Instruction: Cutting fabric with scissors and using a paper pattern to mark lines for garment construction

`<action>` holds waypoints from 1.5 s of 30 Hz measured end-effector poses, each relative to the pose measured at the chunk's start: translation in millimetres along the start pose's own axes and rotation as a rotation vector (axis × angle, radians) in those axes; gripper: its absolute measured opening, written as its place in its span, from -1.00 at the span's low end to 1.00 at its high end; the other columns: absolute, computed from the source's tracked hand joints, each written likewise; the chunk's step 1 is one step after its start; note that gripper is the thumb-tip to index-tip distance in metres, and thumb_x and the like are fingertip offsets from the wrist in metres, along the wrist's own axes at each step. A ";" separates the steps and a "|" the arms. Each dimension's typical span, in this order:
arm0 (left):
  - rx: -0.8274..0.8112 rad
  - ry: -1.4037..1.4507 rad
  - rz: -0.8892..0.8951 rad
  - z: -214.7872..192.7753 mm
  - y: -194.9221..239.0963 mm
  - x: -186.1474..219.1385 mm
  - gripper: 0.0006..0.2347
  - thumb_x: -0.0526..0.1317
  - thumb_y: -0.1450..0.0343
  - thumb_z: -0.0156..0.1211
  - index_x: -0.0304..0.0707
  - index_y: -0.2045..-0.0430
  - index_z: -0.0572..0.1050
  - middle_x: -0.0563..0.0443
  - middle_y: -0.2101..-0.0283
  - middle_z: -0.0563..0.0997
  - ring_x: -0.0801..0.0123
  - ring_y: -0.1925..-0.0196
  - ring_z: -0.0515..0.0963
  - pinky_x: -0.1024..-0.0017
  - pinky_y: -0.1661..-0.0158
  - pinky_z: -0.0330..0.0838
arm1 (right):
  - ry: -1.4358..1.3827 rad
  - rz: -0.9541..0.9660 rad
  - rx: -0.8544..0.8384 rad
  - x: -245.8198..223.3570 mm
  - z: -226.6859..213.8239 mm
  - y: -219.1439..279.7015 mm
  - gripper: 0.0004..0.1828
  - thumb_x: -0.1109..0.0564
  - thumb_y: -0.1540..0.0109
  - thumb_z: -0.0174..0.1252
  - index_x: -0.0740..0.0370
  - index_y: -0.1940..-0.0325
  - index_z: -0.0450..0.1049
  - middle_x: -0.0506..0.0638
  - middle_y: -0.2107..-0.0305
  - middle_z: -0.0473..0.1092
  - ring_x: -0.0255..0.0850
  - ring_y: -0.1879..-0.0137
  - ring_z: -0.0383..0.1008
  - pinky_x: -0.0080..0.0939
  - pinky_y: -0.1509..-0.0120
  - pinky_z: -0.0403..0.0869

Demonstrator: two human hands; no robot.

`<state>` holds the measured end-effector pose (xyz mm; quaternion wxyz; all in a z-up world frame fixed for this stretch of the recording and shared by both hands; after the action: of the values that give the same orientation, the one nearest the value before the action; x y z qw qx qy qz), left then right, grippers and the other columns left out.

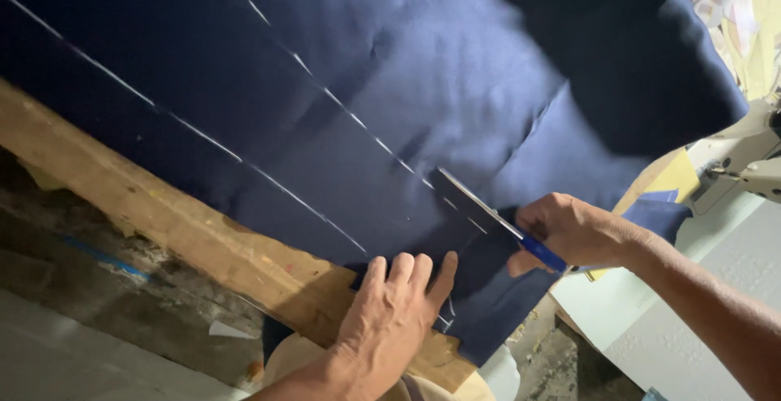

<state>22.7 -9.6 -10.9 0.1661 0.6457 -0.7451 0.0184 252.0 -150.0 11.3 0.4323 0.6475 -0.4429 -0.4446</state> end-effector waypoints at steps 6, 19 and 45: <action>0.023 0.047 -0.006 8.0 -0.1 1.7 -0.40 -0.06 -0.31 0.14 0.06 -0.35 0.33 0.02 0.22 0.43 0.16 0.25 0.38 0.15 0.25 0.28 | 0.251 0.005 -0.065 -47.1 -16.5 -2.7 -0.53 -0.25 0.06 0.61 0.04 0.50 0.52 -0.18 0.65 0.41 -0.39 0.45 0.36 -0.25 0.35 0.33; 0.091 0.069 -0.016 3.0 0.2 0.0 -0.54 -0.17 -0.44 -0.06 0.02 -0.30 0.39 0.02 0.25 0.42 0.18 0.28 0.38 0.16 0.28 0.27 | 0.111 -0.003 -0.007 -42.2 -14.0 -15.1 -0.51 -0.16 0.04 0.70 0.11 0.60 0.52 -0.13 0.76 0.32 -0.34 0.56 0.25 -0.24 0.44 0.25; 0.293 0.306 -0.016 24.0 -4.4 1.8 -0.70 -0.24 -0.45 0.08 -0.11 -0.08 0.53 0.00 0.36 0.45 0.16 0.35 0.39 0.18 0.41 0.23 | 0.107 -0.063 0.006 -106.5 -26.3 -41.0 -0.50 -0.24 0.00 0.55 0.15 0.53 0.49 -0.11 0.67 0.38 -0.35 0.47 0.34 -0.20 0.38 0.36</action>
<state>21.4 -17.9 -33.9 0.1820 0.6585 -0.6953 0.2231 262.4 -34.0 -1.2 0.4392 0.6853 -0.3998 -0.4216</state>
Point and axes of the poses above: each hand's wrist, its own y-axis away from the middle knuckle, its own z-axis out of the palm, x = y × z, the point moved 2 cm from there along -y, towards the middle knuckle
